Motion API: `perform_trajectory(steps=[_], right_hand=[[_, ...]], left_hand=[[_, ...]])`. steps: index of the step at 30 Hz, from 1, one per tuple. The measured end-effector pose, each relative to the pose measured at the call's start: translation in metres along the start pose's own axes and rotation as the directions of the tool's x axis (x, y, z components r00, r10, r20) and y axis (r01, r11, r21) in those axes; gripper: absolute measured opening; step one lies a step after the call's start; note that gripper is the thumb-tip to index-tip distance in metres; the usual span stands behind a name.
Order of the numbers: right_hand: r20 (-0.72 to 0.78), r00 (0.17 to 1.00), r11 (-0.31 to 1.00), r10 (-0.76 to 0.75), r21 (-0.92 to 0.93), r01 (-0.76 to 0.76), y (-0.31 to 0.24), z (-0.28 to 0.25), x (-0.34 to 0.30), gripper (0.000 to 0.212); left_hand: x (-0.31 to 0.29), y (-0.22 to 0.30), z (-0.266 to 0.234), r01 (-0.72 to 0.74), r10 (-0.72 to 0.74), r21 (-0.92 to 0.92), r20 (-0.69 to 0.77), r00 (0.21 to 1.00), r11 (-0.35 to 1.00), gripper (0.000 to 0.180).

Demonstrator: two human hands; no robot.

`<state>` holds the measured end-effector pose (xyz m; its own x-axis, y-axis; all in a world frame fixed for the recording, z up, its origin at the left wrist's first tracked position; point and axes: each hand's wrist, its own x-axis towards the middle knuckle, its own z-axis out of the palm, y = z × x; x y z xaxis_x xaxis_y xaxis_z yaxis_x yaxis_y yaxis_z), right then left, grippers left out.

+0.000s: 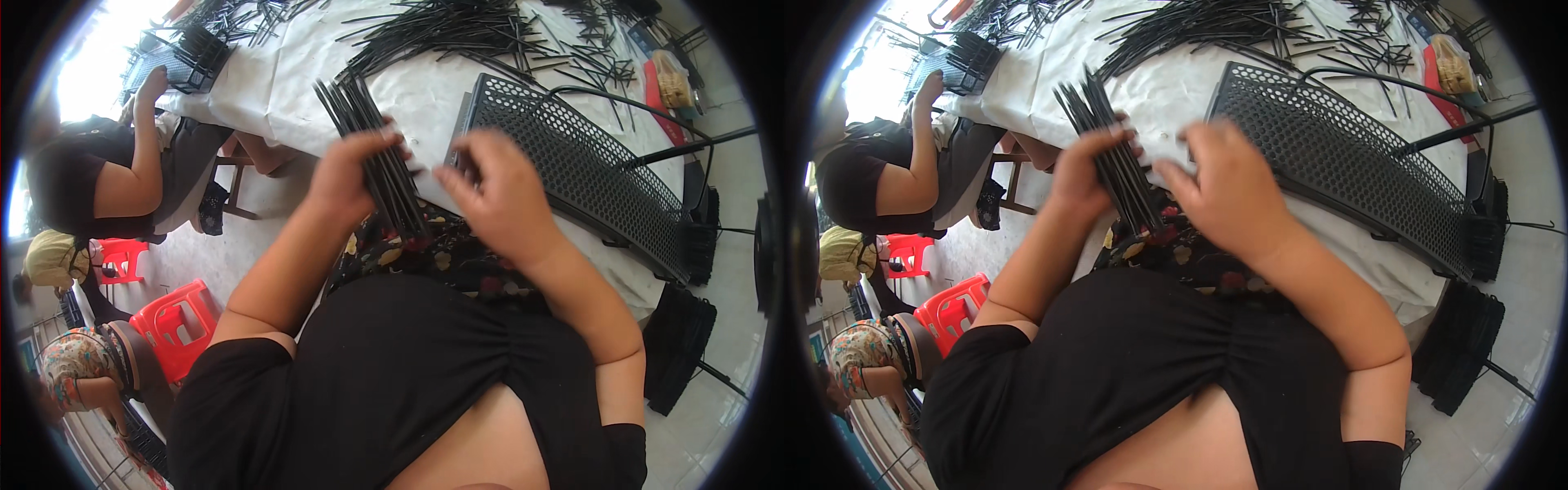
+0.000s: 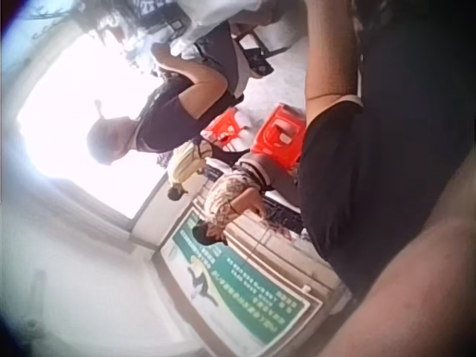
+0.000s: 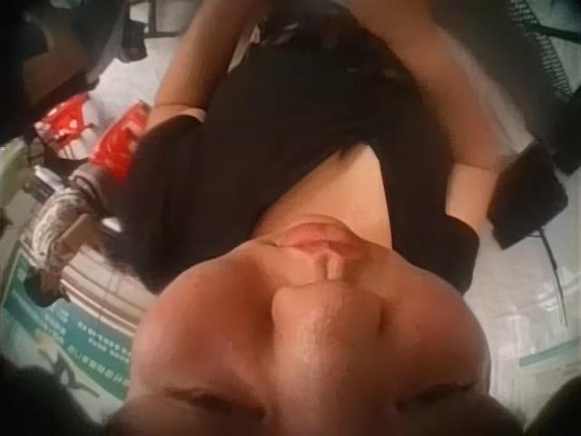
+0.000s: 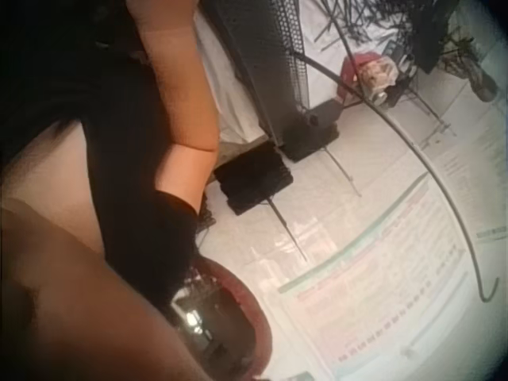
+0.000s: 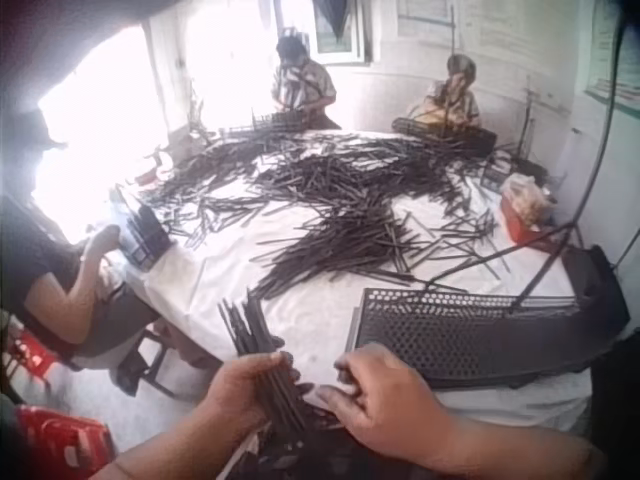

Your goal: Inserting small black rods into a metal mesh tray for assembly.

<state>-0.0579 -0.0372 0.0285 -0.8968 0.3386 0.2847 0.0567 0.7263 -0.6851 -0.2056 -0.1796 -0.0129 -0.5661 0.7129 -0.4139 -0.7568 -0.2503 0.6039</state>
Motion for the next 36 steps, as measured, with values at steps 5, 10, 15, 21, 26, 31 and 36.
perform_trajectory(steps=[5, 10, 15, 21, 26, 31, 36], right_hand=[[-0.215, 0.974, 0.955, -0.076, 0.265, 0.133, 0.018, 0.006, 0.071, 0.062], [-0.083, 0.996, 0.868, 0.015, 0.496, 0.029, 0.050, 0.053, 0.102, 0.076], [-0.172, 0.973, 0.904, 0.156, 0.421, -0.070, 0.041, 0.069, 0.112, 0.060], [-0.417, 0.899, 0.607, 0.130, 0.751, 0.261, 0.026, 0.070, 0.114, 0.032], [-0.219, 0.951, 0.709, 0.216, 0.705, 0.002, 0.029, 0.066, 0.110, 0.017], [-0.389, 0.915, 0.566, 0.105, 0.780, 0.267, 0.034, 0.062, 0.114, 0.006], [-0.321, 0.941, 0.639, 0.109, 0.748, 0.181, 0.030, 0.056, 0.121, 0.021]], left_hand=[[0.056, 0.031, 0.037, -0.648, 0.615, 0.268, 0.206, 0.761, 0.713, 0.040], [0.104, -0.021, 0.021, -0.747, 0.642, 0.583, 0.446, 0.623, 0.320, 0.049], [0.122, -0.039, -0.003, -0.720, 0.578, 0.691, 0.560, 0.594, 0.071, 0.050], [0.098, -0.023, 0.017, -0.720, 0.537, 0.546, 0.487, 0.689, 0.429, 0.071], [0.115, -0.029, 0.005, -0.653, 0.549, 0.678, 0.421, 0.722, 0.337, 0.064], [0.103, -0.023, 0.018, -0.679, 0.570, 0.669, 0.444, 0.691, 0.303, 0.058], [0.102, -0.018, 0.020, -0.745, 0.623, 0.625, 0.493, 0.607, 0.233, 0.056]])
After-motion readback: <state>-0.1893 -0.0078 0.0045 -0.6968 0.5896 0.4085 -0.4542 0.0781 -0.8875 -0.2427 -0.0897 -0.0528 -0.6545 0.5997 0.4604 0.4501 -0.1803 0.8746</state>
